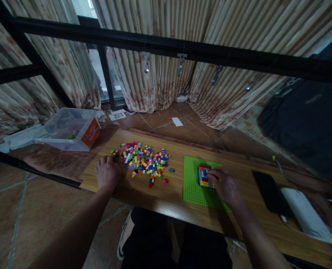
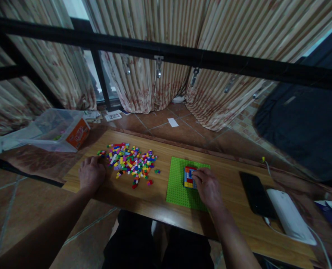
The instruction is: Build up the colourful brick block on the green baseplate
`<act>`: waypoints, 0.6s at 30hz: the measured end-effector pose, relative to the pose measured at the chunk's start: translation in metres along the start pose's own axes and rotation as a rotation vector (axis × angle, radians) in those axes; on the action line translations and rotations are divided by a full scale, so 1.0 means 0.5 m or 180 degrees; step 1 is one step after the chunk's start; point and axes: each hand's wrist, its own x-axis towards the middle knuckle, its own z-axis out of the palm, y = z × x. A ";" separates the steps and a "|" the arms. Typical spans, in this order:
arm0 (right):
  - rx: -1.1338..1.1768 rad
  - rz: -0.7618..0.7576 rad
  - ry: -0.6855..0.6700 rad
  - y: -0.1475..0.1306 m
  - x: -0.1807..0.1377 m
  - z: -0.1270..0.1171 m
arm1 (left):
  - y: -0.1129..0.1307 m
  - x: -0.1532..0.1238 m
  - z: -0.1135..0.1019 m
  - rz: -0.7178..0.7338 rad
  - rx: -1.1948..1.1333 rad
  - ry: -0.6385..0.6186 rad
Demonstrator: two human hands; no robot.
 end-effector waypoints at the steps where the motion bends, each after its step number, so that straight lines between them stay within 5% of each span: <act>1: -0.0039 -0.0039 -0.0027 0.000 0.002 -0.001 | 0.000 0.000 0.000 -0.0010 -0.0017 -0.0002; 18: -0.0252 -0.0249 -0.0335 -0.017 0.015 -0.018 | -0.003 0.000 0.006 0.0031 0.0008 0.0045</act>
